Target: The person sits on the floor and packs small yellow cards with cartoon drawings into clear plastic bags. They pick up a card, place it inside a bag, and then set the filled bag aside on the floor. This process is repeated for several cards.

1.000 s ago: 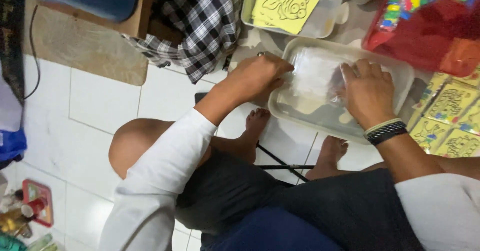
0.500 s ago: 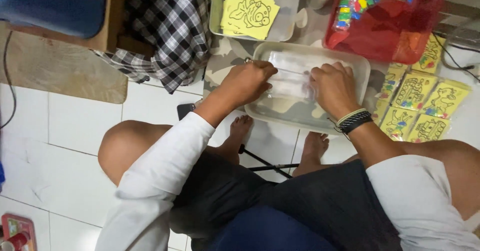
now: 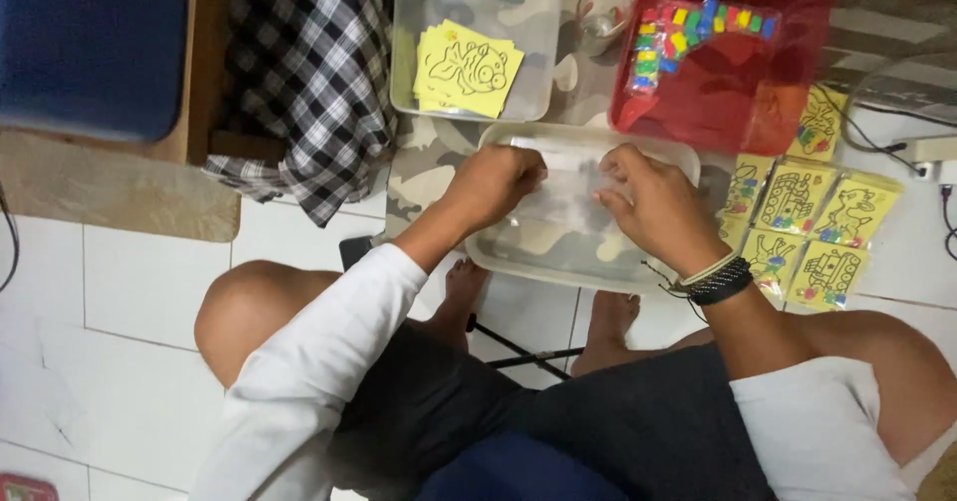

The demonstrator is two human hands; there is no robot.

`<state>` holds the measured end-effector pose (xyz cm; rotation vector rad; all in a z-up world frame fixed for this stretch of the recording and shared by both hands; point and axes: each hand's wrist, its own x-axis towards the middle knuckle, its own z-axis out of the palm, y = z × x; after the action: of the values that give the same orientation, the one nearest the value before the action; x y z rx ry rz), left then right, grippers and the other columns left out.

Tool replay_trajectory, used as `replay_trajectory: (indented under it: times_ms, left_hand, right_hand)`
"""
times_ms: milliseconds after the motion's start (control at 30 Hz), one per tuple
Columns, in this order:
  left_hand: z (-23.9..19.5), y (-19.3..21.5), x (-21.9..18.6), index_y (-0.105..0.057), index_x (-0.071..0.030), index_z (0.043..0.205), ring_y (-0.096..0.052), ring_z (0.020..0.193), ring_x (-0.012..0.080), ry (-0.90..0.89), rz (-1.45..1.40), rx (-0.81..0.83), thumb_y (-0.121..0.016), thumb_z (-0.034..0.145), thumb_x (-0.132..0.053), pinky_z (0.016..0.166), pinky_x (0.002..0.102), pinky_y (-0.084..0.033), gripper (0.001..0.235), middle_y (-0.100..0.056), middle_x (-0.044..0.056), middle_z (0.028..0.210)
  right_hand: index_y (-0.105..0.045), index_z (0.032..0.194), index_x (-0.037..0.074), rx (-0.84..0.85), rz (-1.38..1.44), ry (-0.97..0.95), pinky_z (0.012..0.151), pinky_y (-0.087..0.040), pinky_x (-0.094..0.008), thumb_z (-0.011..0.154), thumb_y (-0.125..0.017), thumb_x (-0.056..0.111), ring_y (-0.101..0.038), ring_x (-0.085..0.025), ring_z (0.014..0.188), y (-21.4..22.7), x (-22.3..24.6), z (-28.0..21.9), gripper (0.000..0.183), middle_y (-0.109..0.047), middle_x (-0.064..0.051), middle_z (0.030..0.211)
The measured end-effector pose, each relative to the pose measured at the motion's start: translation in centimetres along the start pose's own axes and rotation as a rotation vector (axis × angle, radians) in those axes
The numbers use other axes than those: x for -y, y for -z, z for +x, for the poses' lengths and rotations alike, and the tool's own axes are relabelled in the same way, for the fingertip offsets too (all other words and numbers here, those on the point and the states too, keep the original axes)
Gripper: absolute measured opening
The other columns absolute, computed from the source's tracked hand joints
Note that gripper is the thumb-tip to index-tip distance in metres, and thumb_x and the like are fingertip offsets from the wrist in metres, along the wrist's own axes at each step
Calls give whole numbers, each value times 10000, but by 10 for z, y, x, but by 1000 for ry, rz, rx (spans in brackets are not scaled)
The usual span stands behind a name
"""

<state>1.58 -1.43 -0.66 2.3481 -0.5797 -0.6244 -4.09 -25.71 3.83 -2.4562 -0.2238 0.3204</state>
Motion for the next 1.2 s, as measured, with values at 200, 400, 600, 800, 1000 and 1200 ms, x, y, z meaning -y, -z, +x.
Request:
replay_trajectory:
  times_ms: [200,400,600,800,1000,1200]
  left_hand:
    - [-5,13,-5,-757,-103,981,-718,977,447,23,-195,39,-708,882,-145,833,544,-557,119,-783,162,933]
    - [4,19,-10,-763,-118,1058,-742,1012,366,19,-293,146,-757,855,-140,894,470,-572,204,-798,121,951]
    - [-5,53,-69,-674,-63,1255,-718,1096,357,-136,-473,195,-720,888,-124,990,514,-533,375,-782,175,1059]
    - [-9,52,-82,-775,-34,1024,-773,780,216,-20,-667,-12,-719,911,-71,650,294,-641,131,-777,208,844]
    - [-14,46,-90,-775,-51,1056,-757,697,211,-6,-673,19,-742,882,-81,603,322,-638,180,-775,211,889]
    - [-15,96,-76,-787,-114,904,-723,570,176,-31,-492,-150,-709,884,-104,610,280,-597,82,-768,98,701]
  right_hand:
    - [-716,985,71,-60,130,-18,712,-574,-475,837,-751,27,-732,-400,872,8,-24,7,158,-744,-186,847]
    - [-756,1064,124,-184,531,-158,682,-539,-271,939,-711,58,-671,-109,723,16,-11,12,149,-752,-57,775]
    - [-760,998,29,-209,556,37,663,-522,-287,857,-746,-47,-649,-153,685,26,4,15,161,-703,-107,712]
    - [-733,1126,25,-265,704,3,692,-566,-232,905,-758,8,-650,-71,706,45,14,14,223,-682,-24,826]
    - [-744,1026,-14,-239,705,12,656,-581,-260,928,-746,8,-652,-107,684,54,32,8,100,-716,-90,772]
    - [-722,1141,8,-390,626,-46,714,-622,-317,1035,-666,97,-747,-190,816,34,15,29,149,-752,-182,899]
